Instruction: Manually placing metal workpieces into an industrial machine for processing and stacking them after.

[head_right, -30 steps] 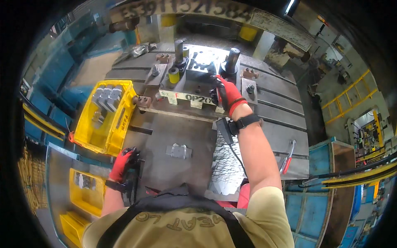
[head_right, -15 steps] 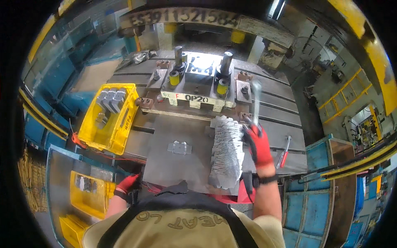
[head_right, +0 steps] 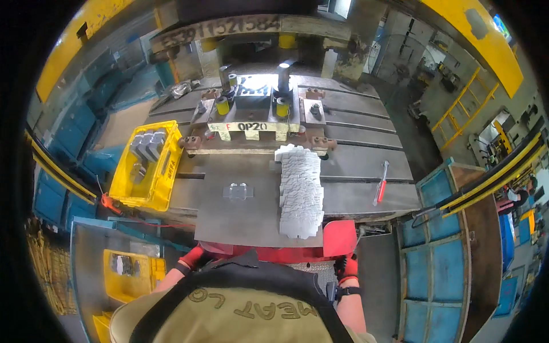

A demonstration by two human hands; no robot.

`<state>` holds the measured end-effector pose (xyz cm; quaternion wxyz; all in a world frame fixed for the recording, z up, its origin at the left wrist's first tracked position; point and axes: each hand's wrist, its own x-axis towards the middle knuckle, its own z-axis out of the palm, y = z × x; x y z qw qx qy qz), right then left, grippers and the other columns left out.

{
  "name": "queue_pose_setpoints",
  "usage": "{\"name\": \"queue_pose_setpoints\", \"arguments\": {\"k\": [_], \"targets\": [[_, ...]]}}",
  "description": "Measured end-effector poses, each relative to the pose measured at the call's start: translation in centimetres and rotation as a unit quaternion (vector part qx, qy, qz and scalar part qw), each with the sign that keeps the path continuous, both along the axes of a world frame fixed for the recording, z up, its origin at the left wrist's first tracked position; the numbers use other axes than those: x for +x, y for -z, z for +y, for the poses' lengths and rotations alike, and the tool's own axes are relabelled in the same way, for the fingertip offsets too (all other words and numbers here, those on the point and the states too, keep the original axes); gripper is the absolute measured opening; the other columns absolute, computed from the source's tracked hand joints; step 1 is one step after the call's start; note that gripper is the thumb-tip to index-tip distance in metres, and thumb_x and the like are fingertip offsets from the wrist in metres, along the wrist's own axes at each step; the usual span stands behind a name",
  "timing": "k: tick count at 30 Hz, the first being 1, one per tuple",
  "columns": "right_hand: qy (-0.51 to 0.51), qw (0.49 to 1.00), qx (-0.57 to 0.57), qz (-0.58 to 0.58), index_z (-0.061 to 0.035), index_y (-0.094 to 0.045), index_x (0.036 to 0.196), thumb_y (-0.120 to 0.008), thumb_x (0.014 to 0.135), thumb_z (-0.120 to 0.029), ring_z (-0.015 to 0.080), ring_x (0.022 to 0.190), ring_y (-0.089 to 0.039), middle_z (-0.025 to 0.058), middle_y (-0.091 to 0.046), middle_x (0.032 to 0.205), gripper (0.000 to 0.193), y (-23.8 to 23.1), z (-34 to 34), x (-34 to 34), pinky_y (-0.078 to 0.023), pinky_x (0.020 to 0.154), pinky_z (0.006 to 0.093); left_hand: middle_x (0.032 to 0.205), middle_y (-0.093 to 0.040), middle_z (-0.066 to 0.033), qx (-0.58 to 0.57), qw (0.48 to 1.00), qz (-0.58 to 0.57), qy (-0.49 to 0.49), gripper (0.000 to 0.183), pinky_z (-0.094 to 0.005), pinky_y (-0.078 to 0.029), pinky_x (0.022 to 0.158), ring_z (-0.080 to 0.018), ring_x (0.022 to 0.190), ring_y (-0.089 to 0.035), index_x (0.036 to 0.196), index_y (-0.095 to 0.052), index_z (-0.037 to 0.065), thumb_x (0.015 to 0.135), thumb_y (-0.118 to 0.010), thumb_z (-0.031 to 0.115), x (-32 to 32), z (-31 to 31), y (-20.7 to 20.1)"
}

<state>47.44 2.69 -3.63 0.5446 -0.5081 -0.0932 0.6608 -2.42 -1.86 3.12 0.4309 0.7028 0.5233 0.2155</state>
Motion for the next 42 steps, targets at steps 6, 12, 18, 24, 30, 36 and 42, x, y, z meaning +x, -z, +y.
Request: {"name": "queue_pose_setpoints", "arguments": {"k": [6,12,18,24,30,36,42], "targets": [[0.117,0.962,-0.058,-0.241,-0.0169,-0.036,0.100,-0.044,0.073,-0.034,0.0235,0.062,-0.048,0.0066,-0.051,0.081,0.034,2.1,2.2,-2.3,-0.038,0.048,0.0356,0.109,-0.040,-0.0092,-0.007,0.989,-0.056,-0.137,0.043,-0.0322,-0.028,0.086,-0.0211,0.101,-0.036,0.109,-0.035,0.008,0.070,-0.050,0.014,-0.3,0.8,5.1],[0.108,0.935,-0.085,-0.327,-0.0164,-0.035,0.102,-0.043,0.072,-0.036,0.0229,0.077,-0.047,0.0059,-0.048,0.090,0.037,7.8,3.9,0.7,-0.037,0.056,0.0415,0.105,-0.043,-0.0073,-0.090,0.932,-0.259,-0.236,0.036,-0.0285,-0.037,0.076,-0.0186,0.091,-0.045,0.104,-0.038,0.005,0.071,-0.049,0.014,-0.1,1.9,7.1],[0.159,0.951,-0.020,-0.265,-0.0155,-0.034,0.102,-0.049,0.068,-0.039,0.0231,0.070,-0.048,0.0067,-0.049,0.087,0.043,8.5,5.0,-0.1,-0.038,0.052,0.0402,0.104,-0.045,-0.0064,-0.042,0.974,-0.152,-0.162,0.033,-0.0269,-0.035,0.078,-0.0159,0.094,-0.043,0.101,-0.042,0.005,0.070,-0.049,0.011,0.3,1.7,3.3],[0.131,0.950,-0.033,-0.280,-0.0130,-0.030,0.104,-0.052,0.067,-0.042,0.0201,0.046,-0.046,0.0091,-0.049,0.075,0.052,1.3,3.7,-4.0,-0.036,0.038,0.0318,0.103,-0.044,-0.0038,0.009,0.974,-0.173,-0.144,0.030,-0.0254,-0.035,0.078,-0.0125,0.093,-0.042,0.106,-0.039,0.006,0.076,-0.041,0.008,-0.4,0.9,3.4],[0.102,0.952,-0.103,-0.268,-0.0100,-0.028,0.102,-0.050,0.068,-0.041,0.0177,0.042,-0.044,0.0075,-0.047,0.065,0.051,-6.5,2.7,-6.2,-0.034,0.036,0.0287,0.102,-0.043,-0.0034,0.045,0.990,-0.101,-0.090,0.031,-0.0245,-0.035,0.076,-0.0113,0.092,-0.041,0.107,-0.037,0.008,0.078,-0.040,0.016,-0.4,1.7,3.2],[0.067,0.957,-0.043,-0.278,-0.0061,-0.032,0.092,-0.049,0.070,-0.036,0.0162,0.043,-0.043,0.0052,-0.043,0.060,0.040,-4.5,1.5,-4.8,-0.033,0.035,0.0287,0.101,-0.043,-0.0045,-0.054,0.959,-0.223,-0.167,0.033,-0.0241,-0.037,0.074,-0.0120,0.091,-0.043,0.105,-0.039,0.009,0.075,-0.046,0.022,-2.5,1.2,8.0],[0.158,0.932,0.017,-0.326,-0.0050,-0.036,0.101,-0.060,0.064,-0.007,0.0097,0.064,-0.046,0.0041,-0.048,0.079,0.043,-10.2,-3.7,-6.6,-0.039,0.055,0.0207,0.094,-0.049,-0.0088,0.079,0.987,0.020,-0.140,0.042,-0.0278,-0.041,0.069,-0.0183,0.082,-0.049,0.109,-0.035,0.005,0.073,-0.049,0.022,-1.6,-0.6,-0.7]]}}
